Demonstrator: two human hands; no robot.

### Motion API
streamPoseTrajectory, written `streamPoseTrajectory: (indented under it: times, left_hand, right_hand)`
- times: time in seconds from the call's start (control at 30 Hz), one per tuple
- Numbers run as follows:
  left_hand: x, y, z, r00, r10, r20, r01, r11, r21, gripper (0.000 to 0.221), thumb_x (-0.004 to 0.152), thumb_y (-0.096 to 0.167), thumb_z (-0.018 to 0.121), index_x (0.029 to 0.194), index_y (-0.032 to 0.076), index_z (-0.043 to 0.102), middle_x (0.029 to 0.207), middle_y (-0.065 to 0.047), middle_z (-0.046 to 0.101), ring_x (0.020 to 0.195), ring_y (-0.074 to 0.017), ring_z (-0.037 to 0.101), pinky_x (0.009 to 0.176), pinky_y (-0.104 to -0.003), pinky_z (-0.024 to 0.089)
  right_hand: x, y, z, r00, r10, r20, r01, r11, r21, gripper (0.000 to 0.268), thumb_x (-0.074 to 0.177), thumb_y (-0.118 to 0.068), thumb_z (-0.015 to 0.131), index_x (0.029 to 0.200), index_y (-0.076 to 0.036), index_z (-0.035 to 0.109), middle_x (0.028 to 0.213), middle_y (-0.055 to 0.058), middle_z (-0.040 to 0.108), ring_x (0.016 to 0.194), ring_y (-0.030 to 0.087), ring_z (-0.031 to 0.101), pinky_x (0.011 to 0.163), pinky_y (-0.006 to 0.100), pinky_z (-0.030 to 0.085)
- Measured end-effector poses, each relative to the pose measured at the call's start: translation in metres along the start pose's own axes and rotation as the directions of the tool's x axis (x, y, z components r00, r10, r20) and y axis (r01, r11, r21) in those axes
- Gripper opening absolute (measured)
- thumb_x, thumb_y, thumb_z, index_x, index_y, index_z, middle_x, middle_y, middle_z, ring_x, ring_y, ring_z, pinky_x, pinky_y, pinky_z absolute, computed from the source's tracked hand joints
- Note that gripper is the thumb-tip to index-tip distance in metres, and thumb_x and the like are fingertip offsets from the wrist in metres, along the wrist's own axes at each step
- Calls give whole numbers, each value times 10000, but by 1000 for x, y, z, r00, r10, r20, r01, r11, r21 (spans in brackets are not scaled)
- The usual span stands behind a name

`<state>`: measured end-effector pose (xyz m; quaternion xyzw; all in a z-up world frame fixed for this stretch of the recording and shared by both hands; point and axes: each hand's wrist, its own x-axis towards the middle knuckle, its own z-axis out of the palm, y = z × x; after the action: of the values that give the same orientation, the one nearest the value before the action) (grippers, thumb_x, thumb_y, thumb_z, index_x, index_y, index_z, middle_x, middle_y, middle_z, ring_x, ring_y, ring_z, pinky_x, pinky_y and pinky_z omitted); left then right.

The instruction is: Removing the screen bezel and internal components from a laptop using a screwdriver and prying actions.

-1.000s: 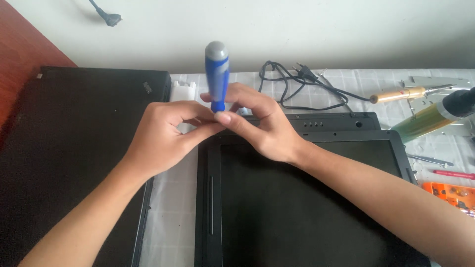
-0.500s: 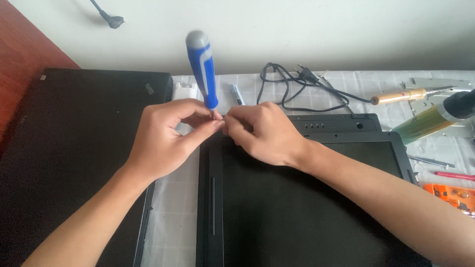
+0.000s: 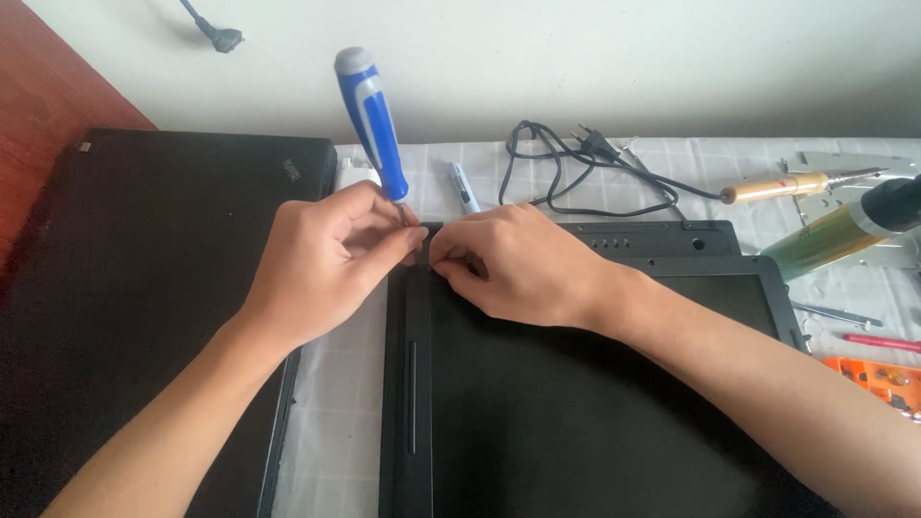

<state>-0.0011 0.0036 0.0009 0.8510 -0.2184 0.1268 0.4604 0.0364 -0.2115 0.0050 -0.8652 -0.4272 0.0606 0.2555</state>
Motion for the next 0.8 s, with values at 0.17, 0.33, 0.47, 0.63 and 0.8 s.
streamPoseTrajectory:
  times: [0.17, 0.33, 0.47, 0.63, 0.8]
  left_hand:
    - [0, 1, 4, 999, -54, -6, 53, 997, -49, 138, 936, 102, 731, 874, 11, 647, 881, -48, 781, 718, -160, 809, 701, -248, 660]
    - [-1, -3, 5, 1000, -30, 5, 30, 999, -30, 115, 922, 114, 752, 928, 18, 688, 868, -46, 790, 776, -161, 821, 731, -252, 651]
    - [-2, -4, 7, 999, -39, -1, 39, 998, -51, 108, 916, 98, 753, 905, 14, 686, 864, -54, 784, 776, -150, 816, 730, -239, 655]
    - [-3, -4, 9, 998, 62, -28, -60, 996, 63, 201, 901, 163, 818, 886, 64, 645, 823, -21, 773, 736, -133, 791, 661, -243, 562]
    - [-3, -2, 10, 997, 26, -69, -23, 999, 44, 171, 940, 162, 765, 911, 56, 634, 807, -9, 756, 674, -132, 777, 612, -236, 564]
  right_hand:
    - [1, 1, -3, 999, 51, 13, -51, 998, 40, 171, 907, -143, 577, 949, -161, 742, 747, -21, 751, 596, 213, 650, 628, 367, 504]
    - [1, 2, -3, 998, 64, 17, -65, 996, 66, 143, 900, -139, 593, 861, -170, 727, 660, -35, 705, 538, 183, 594, 617, 336, 489]
    - [1, 3, -3, 998, 69, 16, -70, 994, 82, 162, 902, -144, 595, 906, -177, 753, 684, -31, 728, 552, 179, 613, 614, 332, 491]
    - [2, 7, 0, 999, 54, -2, -54, 995, 79, 134, 931, -180, 618, 831, -124, 687, 615, 3, 640, 531, 211, 540, 572, 356, 451]
    - [1, 4, 1, 999, 49, -2, -49, 996, 73, 112, 888, -147, 613, 887, -162, 724, 678, -23, 711, 548, 200, 600, 593, 350, 483]
